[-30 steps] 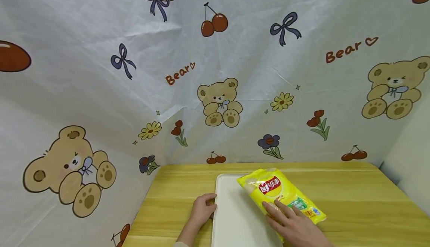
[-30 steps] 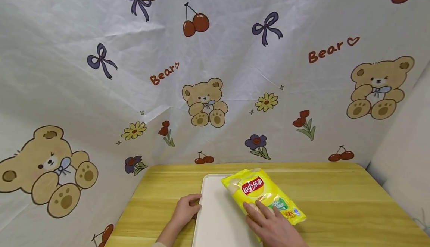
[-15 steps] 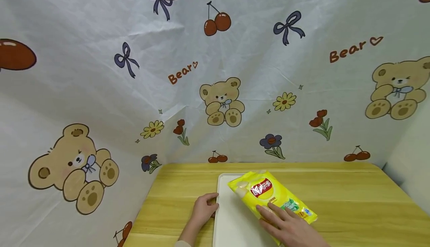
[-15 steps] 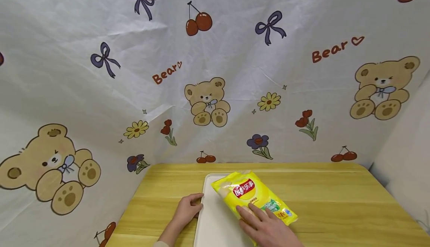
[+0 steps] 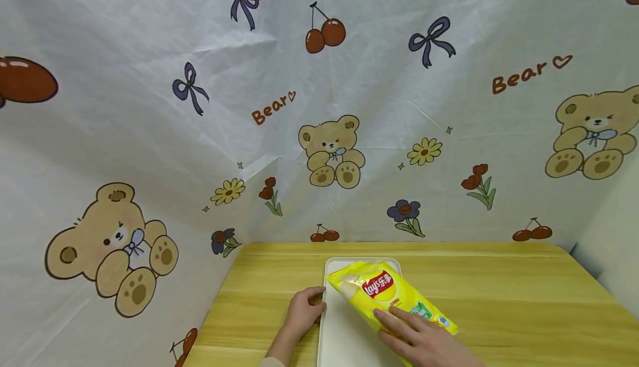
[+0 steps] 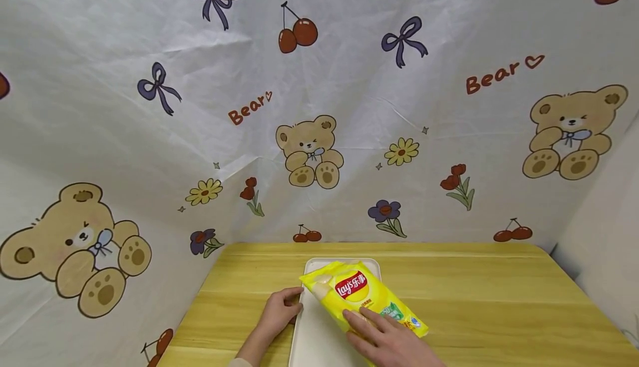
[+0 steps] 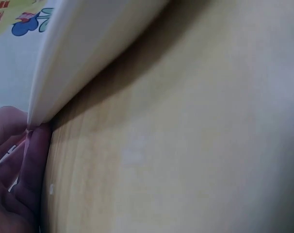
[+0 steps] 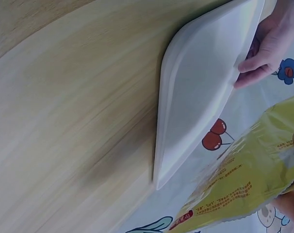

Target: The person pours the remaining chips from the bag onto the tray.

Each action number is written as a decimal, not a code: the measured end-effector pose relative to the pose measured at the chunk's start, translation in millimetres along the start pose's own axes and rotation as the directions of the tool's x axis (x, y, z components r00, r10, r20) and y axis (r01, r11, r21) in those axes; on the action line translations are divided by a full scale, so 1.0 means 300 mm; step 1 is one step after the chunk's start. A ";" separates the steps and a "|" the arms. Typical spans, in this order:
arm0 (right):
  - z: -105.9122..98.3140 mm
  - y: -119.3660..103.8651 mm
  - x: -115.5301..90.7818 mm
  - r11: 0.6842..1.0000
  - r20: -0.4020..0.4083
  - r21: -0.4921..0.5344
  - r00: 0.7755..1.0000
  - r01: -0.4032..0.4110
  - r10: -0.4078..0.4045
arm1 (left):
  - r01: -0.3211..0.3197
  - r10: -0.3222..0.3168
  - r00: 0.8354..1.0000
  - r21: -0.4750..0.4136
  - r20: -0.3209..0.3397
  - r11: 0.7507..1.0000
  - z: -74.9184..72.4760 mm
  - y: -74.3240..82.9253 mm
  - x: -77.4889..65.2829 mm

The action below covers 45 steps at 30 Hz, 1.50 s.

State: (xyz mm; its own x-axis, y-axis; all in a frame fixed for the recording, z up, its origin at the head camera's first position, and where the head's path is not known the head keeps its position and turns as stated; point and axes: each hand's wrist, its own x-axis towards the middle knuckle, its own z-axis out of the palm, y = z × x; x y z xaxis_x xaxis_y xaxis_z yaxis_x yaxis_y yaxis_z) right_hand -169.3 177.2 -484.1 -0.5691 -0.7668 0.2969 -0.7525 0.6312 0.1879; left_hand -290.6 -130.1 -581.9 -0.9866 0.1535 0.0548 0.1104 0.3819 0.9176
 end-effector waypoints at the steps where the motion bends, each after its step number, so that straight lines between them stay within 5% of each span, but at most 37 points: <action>1: 0.000 -0.002 0.001 1.000 -0.010 0.002 1.000 0.006 -0.006 | -0.001 0.001 1.000 -0.001 0.001 1.000 -0.001 0.002 -0.001; 18: -0.001 0.001 0.007 0.992 -0.139 0.059 0.985 0.112 -0.103 | -0.022 0.024 0.999 0.056 -0.042 0.998 0.001 0.000 0.004; 31: -0.020 -0.004 0.012 0.946 -0.055 0.324 0.998 -0.021 0.041 | -0.020 0.024 0.999 0.081 -0.043 0.997 -0.001 0.002 0.003; 45: -0.038 0.004 0.024 0.913 -0.082 0.403 0.991 -0.063 0.105 | -0.028 0.033 0.998 0.095 -0.050 0.995 -0.001 -0.002 0.009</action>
State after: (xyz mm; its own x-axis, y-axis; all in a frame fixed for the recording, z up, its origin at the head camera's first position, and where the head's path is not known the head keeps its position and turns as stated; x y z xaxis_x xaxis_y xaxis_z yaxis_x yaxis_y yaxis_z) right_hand -170.4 173.6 -471.0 -0.6157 -0.6844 0.3906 -0.7847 0.5777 -0.2248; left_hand -293.4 -130.2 -582.2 -0.9872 0.1205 0.1043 0.1487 0.4619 0.8744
